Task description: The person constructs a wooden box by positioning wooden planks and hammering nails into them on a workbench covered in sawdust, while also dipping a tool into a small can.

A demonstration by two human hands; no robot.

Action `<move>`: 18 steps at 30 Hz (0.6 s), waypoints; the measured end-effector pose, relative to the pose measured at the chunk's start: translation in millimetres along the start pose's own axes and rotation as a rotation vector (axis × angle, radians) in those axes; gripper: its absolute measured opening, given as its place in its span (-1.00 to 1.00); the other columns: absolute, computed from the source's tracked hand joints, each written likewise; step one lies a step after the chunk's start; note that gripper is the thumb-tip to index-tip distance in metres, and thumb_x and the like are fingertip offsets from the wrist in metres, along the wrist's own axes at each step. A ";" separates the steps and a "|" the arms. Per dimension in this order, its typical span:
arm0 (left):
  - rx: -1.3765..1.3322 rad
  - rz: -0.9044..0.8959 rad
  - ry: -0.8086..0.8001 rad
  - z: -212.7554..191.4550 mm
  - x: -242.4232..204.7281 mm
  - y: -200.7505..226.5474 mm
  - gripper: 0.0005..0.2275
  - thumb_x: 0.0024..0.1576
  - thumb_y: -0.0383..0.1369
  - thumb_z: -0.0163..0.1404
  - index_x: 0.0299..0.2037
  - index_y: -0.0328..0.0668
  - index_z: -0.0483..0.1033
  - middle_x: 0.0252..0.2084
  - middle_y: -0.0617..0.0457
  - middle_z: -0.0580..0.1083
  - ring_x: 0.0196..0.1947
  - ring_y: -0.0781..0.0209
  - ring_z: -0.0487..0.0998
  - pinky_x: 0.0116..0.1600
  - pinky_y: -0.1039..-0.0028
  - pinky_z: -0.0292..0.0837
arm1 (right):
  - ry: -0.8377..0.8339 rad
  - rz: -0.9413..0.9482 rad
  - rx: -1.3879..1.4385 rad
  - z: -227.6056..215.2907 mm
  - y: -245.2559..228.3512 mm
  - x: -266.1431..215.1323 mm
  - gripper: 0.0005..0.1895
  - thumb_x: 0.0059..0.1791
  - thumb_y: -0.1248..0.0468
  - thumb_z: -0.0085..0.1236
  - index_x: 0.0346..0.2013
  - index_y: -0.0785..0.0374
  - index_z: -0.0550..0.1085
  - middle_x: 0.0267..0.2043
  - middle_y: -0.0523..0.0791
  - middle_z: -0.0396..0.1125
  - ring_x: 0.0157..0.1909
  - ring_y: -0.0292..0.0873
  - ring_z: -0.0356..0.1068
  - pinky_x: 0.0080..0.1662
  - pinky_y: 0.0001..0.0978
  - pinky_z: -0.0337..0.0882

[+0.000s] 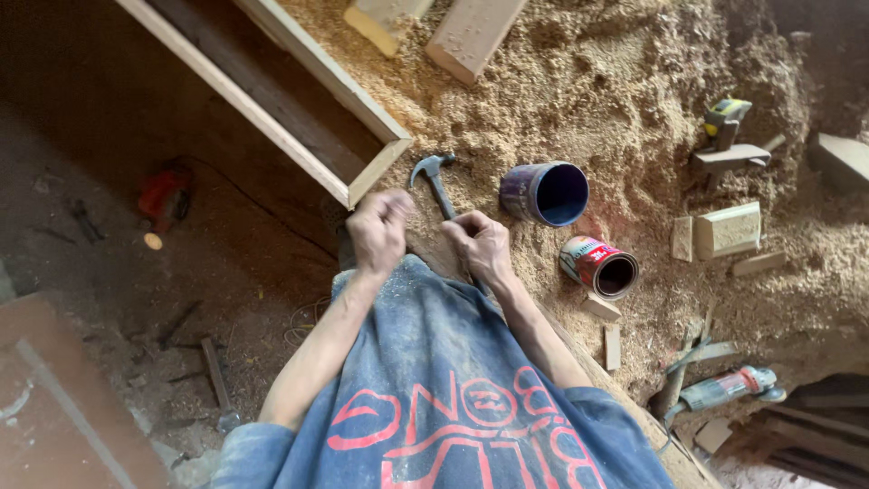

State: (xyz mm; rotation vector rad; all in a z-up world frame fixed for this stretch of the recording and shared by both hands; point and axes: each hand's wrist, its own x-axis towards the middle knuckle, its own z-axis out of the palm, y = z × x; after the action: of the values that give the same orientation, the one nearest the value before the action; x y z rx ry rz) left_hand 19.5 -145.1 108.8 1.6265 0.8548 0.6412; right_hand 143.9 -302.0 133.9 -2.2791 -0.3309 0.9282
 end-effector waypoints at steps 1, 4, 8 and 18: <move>0.114 0.153 0.094 -7.3 11.9 -11.4 -0.77 0.34 -0.21 0.04 -0.20 -0.21 0.60 -0.30 -0.01 0.58 -0.35 0.25 0.60 -0.32 0.46 0.53 | 0.029 -0.072 -0.159 0.8 11.9 6.5 -0.70 -0.03 0.17 0.35 -0.15 0.34 0.60 -0.28 0.00 0.50 -0.32 -0.18 0.43 -0.26 -0.29 0.48; 0.266 0.285 0.193 -14.1 51.9 -47.0 -0.74 0.34 -0.17 0.02 -0.24 -0.17 0.59 -0.35 0.04 0.58 -0.36 0.18 0.58 -0.27 0.39 0.50 | 0.020 -0.152 -0.518 10.1 50.2 24.2 -0.62 -0.02 0.15 0.32 -0.05 0.35 0.48 -0.17 0.07 0.39 -0.24 -0.05 0.41 -0.22 -0.16 0.50; 0.332 0.334 0.131 -18.0 62.0 -66.0 -0.75 0.30 -0.14 0.06 -0.25 -0.14 0.62 -0.35 0.05 0.58 -0.33 0.13 0.57 -0.18 0.31 0.47 | -0.073 -0.143 -0.603 24.1 82.8 30.1 -0.59 -0.04 0.25 0.21 0.02 0.35 0.35 -0.17 0.08 0.32 -0.28 0.00 0.39 -0.31 -0.14 0.50; 0.433 0.357 0.213 -5.8 59.5 -81.7 -0.75 0.30 -0.14 0.03 -0.29 -0.11 0.58 -0.42 0.12 0.55 -0.41 0.18 0.53 -0.18 0.32 0.43 | -0.132 0.094 -0.003 9.4 36.6 21.8 -0.70 0.04 0.17 0.06 -0.03 0.26 0.32 -0.52 -0.18 0.26 -0.61 -0.26 0.29 -0.58 -0.35 0.37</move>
State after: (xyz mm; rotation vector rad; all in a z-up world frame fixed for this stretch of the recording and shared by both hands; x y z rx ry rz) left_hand 34.0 -85.2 28.5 2.1591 0.9074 0.9379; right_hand 152.7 -315.6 93.3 -2.2572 -0.2837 1.1300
